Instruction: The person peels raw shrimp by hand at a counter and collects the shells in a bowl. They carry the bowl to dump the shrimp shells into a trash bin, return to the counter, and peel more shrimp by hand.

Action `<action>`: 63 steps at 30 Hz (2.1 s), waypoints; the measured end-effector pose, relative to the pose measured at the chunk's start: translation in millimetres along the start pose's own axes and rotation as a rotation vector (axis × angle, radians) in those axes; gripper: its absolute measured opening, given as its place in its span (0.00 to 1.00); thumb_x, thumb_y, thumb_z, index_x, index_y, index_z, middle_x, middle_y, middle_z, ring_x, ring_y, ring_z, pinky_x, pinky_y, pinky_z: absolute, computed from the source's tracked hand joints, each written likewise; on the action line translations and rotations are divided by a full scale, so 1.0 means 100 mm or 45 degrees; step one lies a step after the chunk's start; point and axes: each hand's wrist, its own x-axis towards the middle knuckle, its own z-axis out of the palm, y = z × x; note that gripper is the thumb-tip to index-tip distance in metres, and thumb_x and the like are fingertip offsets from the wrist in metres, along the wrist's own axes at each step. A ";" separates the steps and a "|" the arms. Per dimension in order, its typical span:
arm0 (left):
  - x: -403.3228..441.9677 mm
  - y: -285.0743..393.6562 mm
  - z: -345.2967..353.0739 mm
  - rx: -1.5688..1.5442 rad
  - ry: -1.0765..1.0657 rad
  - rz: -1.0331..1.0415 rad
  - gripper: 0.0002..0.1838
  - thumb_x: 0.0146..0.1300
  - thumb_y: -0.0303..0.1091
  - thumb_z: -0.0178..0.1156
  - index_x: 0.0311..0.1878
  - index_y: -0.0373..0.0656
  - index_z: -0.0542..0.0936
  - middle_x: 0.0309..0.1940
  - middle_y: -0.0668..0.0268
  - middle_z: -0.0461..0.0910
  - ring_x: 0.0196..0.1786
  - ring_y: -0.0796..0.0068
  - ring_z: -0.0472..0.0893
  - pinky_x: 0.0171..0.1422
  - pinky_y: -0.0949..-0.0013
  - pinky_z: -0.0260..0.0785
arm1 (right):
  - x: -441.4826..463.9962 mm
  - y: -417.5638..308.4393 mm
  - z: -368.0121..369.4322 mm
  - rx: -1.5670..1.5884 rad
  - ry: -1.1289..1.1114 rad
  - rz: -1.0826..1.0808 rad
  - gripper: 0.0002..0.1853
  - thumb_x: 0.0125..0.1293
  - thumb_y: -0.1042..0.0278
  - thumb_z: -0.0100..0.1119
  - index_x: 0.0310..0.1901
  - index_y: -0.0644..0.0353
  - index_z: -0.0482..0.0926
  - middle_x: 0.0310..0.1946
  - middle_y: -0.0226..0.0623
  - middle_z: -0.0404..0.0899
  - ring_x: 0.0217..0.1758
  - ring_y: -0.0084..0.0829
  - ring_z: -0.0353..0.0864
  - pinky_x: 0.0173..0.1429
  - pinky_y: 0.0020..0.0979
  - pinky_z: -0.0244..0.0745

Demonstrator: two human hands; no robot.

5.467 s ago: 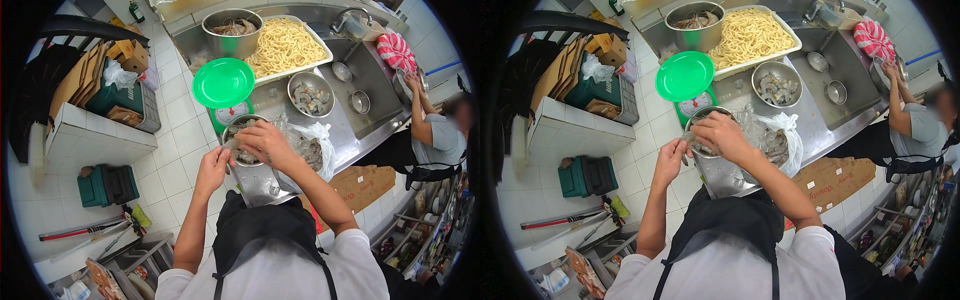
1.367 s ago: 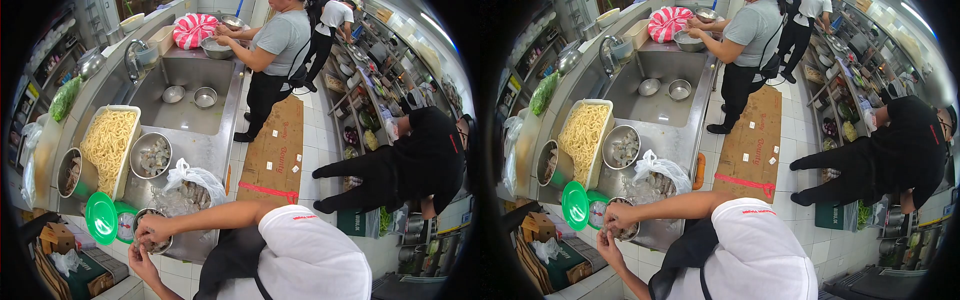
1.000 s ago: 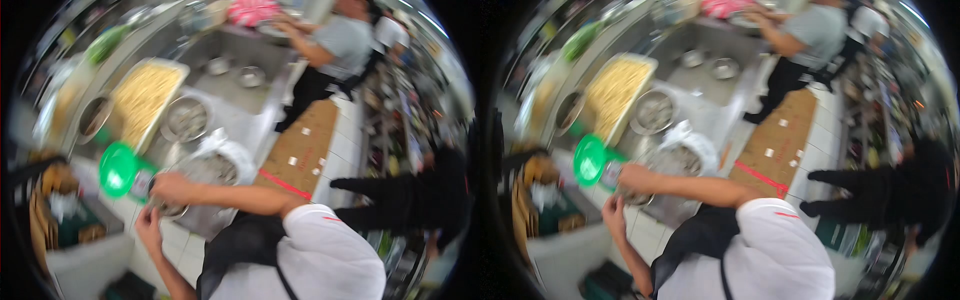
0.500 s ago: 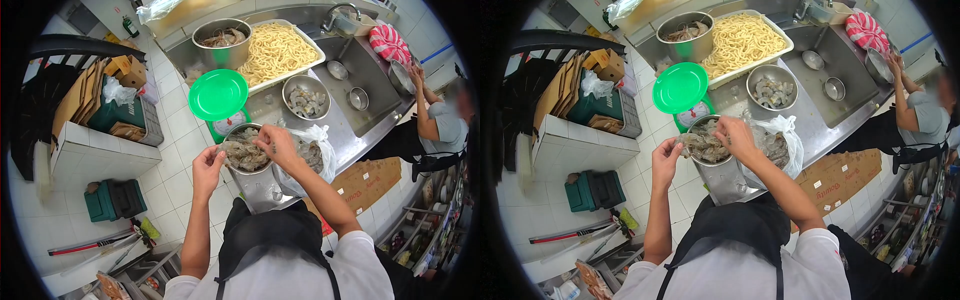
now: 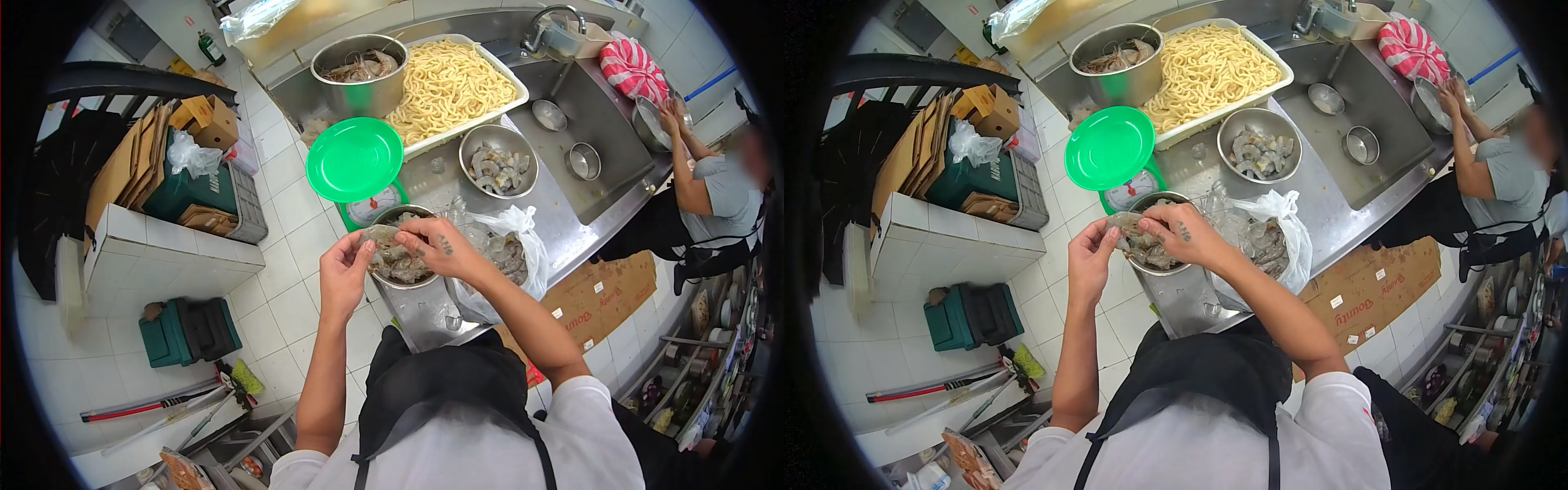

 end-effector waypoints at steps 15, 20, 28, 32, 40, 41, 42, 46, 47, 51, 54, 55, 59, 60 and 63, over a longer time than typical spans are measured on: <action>-0.08 0.04 0.02 0.217 -0.231 -0.173 0.16 0.64 0.30 0.59 0.49 0.27 0.77 0.35 0.63 0.83 0.37 0.82 0.78 0.44 0.76 0.71 | 0.06 0.19 -0.36 -0.539 0.006 -0.717 0.06 0.50 0.78 0.61 0.32 0.64 0.77 0.26 0.39 0.75 0.35 0.40 0.73 0.41 0.37 0.70; -0.07 0.05 -0.02 0.111 -0.254 -0.189 0.15 0.65 0.30 0.58 0.49 0.27 0.78 0.34 0.63 0.83 0.37 0.82 0.79 0.43 0.77 0.71 | 0.07 0.17 -0.37 -0.620 0.006 -0.806 0.09 0.52 0.79 0.61 0.37 0.66 0.78 0.26 0.38 0.74 0.33 0.37 0.71 0.37 0.36 0.69; -0.05 0.00 -0.08 0.147 -0.245 -0.175 0.16 0.64 0.30 0.59 0.50 0.27 0.78 0.35 0.63 0.83 0.38 0.82 0.79 0.44 0.77 0.71 | 0.11 0.26 -0.34 -0.372 0.110 -0.704 0.04 0.54 0.77 0.60 0.33 0.66 0.80 0.24 0.39 0.75 0.31 0.35 0.72 0.36 0.34 0.68; -0.10 -0.09 -0.21 0.136 -0.156 -0.198 0.15 0.64 0.30 0.59 0.49 0.28 0.78 0.35 0.63 0.83 0.38 0.82 0.79 0.44 0.76 0.71 | 0.14 0.39 -0.58 -0.325 0.270 -0.458 0.04 0.58 0.75 0.58 0.33 0.64 0.82 0.26 0.38 0.78 0.32 0.34 0.74 0.37 0.33 0.69; 0.01 -0.16 -0.09 -0.203 -0.015 -0.158 0.13 0.65 0.31 0.58 0.48 0.32 0.77 0.38 0.60 0.83 0.41 0.78 0.80 0.49 0.72 0.71 | -0.03 0.40 -0.19 -0.616 0.097 -0.429 0.11 0.59 0.71 0.60 0.44 0.60 0.82 0.37 0.39 0.79 0.43 0.39 0.73 0.49 0.35 0.69; 0.02 -0.13 -0.08 -0.249 -0.002 -0.159 0.12 0.65 0.30 0.59 0.47 0.32 0.77 0.39 0.60 0.83 0.41 0.78 0.80 0.49 0.74 0.71 | -0.06 0.39 -0.14 -0.734 0.243 -0.503 0.13 0.59 0.71 0.60 0.46 0.59 0.81 0.40 0.39 0.79 0.45 0.41 0.73 0.51 0.35 0.68; 0.03 -0.10 -0.05 -0.297 0.010 -0.159 0.11 0.64 0.29 0.59 0.46 0.31 0.77 0.39 0.60 0.83 0.41 0.79 0.80 0.48 0.75 0.71 | -0.08 0.36 -0.12 -0.714 0.268 -0.470 0.15 0.58 0.71 0.61 0.49 0.59 0.80 0.45 0.40 0.77 0.47 0.42 0.72 0.54 0.36 0.68; 0.06 -0.07 0.05 -0.145 -0.028 -0.107 0.12 0.63 0.29 0.60 0.46 0.31 0.77 0.39 0.60 0.83 0.42 0.77 0.81 0.48 0.73 0.72 | -0.10 0.15 -0.09 -0.450 0.438 -0.385 0.16 0.58 0.68 0.62 0.48 0.60 0.80 0.45 0.41 0.78 0.46 0.42 0.74 0.49 0.36 0.70; 0.07 -0.12 0.06 -0.027 -0.078 -0.079 0.13 0.63 0.29 0.61 0.46 0.31 0.77 0.39 0.60 0.83 0.43 0.76 0.81 0.48 0.72 0.72 | -0.11 0.05 -0.07 -0.206 0.352 -0.312 0.17 0.57 0.69 0.63 0.48 0.61 0.80 0.45 0.43 0.78 0.43 0.42 0.76 0.47 0.36 0.72; 0.12 -0.23 0.16 0.351 -0.161 0.071 0.16 0.60 0.31 0.64 0.47 0.32 0.77 0.39 0.60 0.83 0.42 0.72 0.82 0.46 0.71 0.73 | -0.05 0.09 -0.07 0.035 0.124 -0.196 0.15 0.56 0.72 0.64 0.46 0.65 0.80 0.41 0.46 0.81 0.33 0.42 0.81 0.39 0.35 0.75; 0.16 -0.30 0.19 0.436 -0.157 0.066 0.16 0.57 0.32 0.66 0.47 0.35 0.78 0.38 0.60 0.83 0.42 0.69 0.81 0.48 0.68 0.72 | 0.04 0.21 -0.10 -0.220 0.062 -0.206 0.13 0.56 0.72 0.65 0.42 0.66 0.81 0.33 0.45 0.83 0.31 0.40 0.82 0.38 0.34 0.75; 0.16 -0.29 0.19 0.433 -0.154 0.063 0.16 0.57 0.32 0.66 0.47 0.35 0.78 0.38 0.60 0.83 0.42 0.69 0.81 0.48 0.68 0.72 | 0.05 0.25 -0.09 -0.220 0.058 -0.203 0.13 0.56 0.72 0.65 0.42 0.66 0.81 0.33 0.45 0.83 0.31 0.40 0.82 0.38 0.34 0.75; 0.14 -0.24 0.20 0.769 -0.119 0.189 0.17 0.52 0.35 0.68 0.43 0.35 0.80 0.41 0.60 0.80 0.44 0.62 0.76 0.52 0.62 0.68 | 0.10 0.34 -0.05 -0.070 0.126 -0.015 0.11 0.61 0.70 0.62 0.42 0.67 0.82 0.26 0.39 0.83 0.26 0.23 0.76 0.33 0.28 0.72; 0.13 -0.23 0.20 0.791 -0.122 0.182 0.18 0.51 0.36 0.69 0.41 0.35 0.80 0.42 0.60 0.78 0.45 0.60 0.74 0.53 0.60 0.66 | 0.11 0.35 -0.04 0.066 0.117 0.094 0.11 0.62 0.70 0.61 0.42 0.69 0.81 0.25 0.37 0.82 0.26 0.21 0.75 0.34 0.28 0.72; 0.19 -0.41 0.15 0.840 -0.155 0.334 0.17 0.50 0.36 0.70 0.38 0.35 0.80 0.42 0.60 0.77 0.46 0.59 0.72 0.54 0.61 0.65 | 0.12 0.39 0.00 0.104 0.164 0.087 0.10 0.61 0.71 0.60 0.40 0.68 0.81 0.23 0.40 0.81 0.27 0.24 0.79 0.35 0.29 0.74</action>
